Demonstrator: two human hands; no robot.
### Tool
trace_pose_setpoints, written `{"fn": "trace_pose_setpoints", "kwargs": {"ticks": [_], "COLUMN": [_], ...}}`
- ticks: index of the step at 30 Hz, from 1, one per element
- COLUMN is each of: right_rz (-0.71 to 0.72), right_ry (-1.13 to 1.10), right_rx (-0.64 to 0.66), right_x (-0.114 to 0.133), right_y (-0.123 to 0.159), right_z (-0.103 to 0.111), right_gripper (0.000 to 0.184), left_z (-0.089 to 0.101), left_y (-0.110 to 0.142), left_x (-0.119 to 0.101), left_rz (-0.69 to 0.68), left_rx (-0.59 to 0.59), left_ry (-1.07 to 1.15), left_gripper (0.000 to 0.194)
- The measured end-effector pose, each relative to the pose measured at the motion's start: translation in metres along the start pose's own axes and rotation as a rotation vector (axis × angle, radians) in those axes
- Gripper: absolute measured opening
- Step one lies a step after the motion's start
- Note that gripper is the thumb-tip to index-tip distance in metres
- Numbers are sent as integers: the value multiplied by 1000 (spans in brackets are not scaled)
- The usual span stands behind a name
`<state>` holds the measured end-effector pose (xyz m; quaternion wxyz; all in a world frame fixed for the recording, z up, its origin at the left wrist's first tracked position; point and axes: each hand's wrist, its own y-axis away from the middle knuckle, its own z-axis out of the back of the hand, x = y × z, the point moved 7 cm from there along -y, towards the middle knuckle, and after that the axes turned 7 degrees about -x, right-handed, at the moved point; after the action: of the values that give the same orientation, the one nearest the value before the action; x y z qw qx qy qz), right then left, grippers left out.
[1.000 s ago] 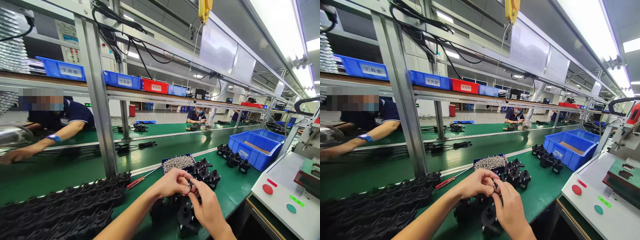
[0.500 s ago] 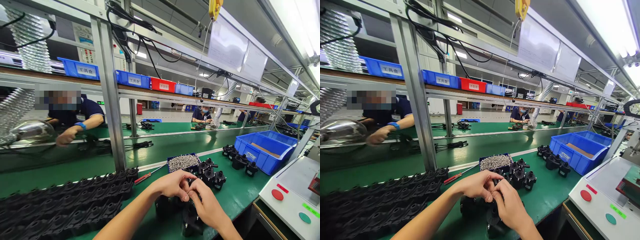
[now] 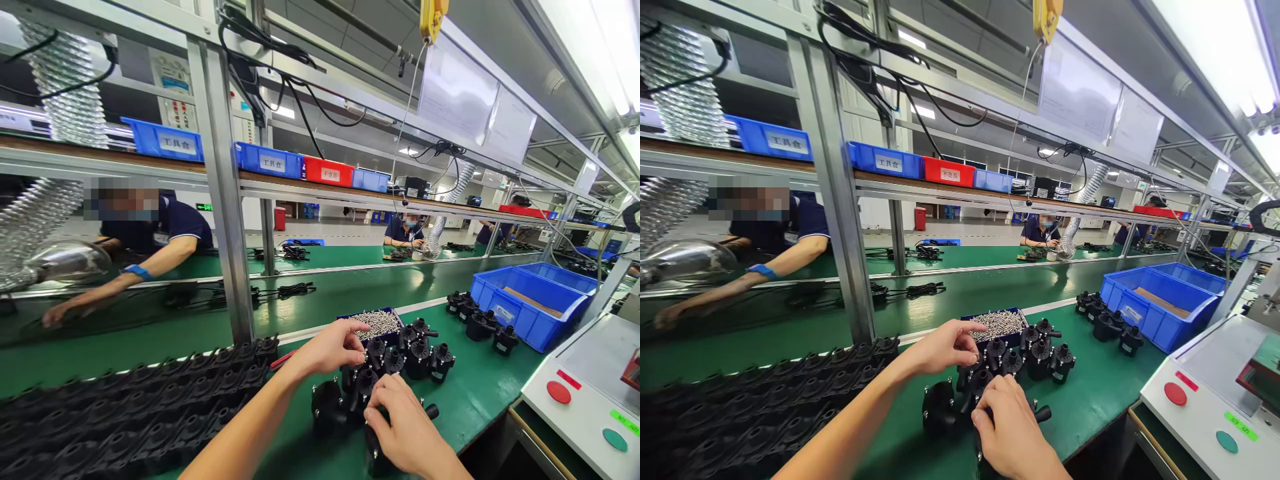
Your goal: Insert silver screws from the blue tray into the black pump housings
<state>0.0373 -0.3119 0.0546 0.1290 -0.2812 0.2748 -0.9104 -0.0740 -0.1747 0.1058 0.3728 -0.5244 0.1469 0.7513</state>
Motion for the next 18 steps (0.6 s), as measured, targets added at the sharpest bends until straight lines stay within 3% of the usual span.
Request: {"fn": "trace_pose_setpoints", "kwargs": {"ticks": [5, 9, 13, 14, 16, 18], "right_rz": [-27, 33, 264, 356, 506, 576], "right_ry": [175, 283, 356, 408, 492, 503], "right_rx": [36, 31, -137, -190, -268, -305], "right_x": [-3, 3, 0, -2, -7, -9], "right_y": [-6, 0, 21, 28, 41, 49], "right_z": [-11, -10, 3, 3, -4, -19], "right_gripper": [17, 15, 67, 68, 53, 38], "left_z": [-4, 2, 15, 18, 25, 30], "left_y": [-2, 0, 5, 7, 10, 12], "left_x": [3, 2, -4, -6, -10, -13], "left_rz": [-8, -33, -48, -51, -62, -69], "left_rx": [-4, -26, -74, -85, -105, -123], "left_ry": [-19, -39, -32, -26, -16, -16], "left_gripper": [83, 83, 83, 82, 81, 83]}}
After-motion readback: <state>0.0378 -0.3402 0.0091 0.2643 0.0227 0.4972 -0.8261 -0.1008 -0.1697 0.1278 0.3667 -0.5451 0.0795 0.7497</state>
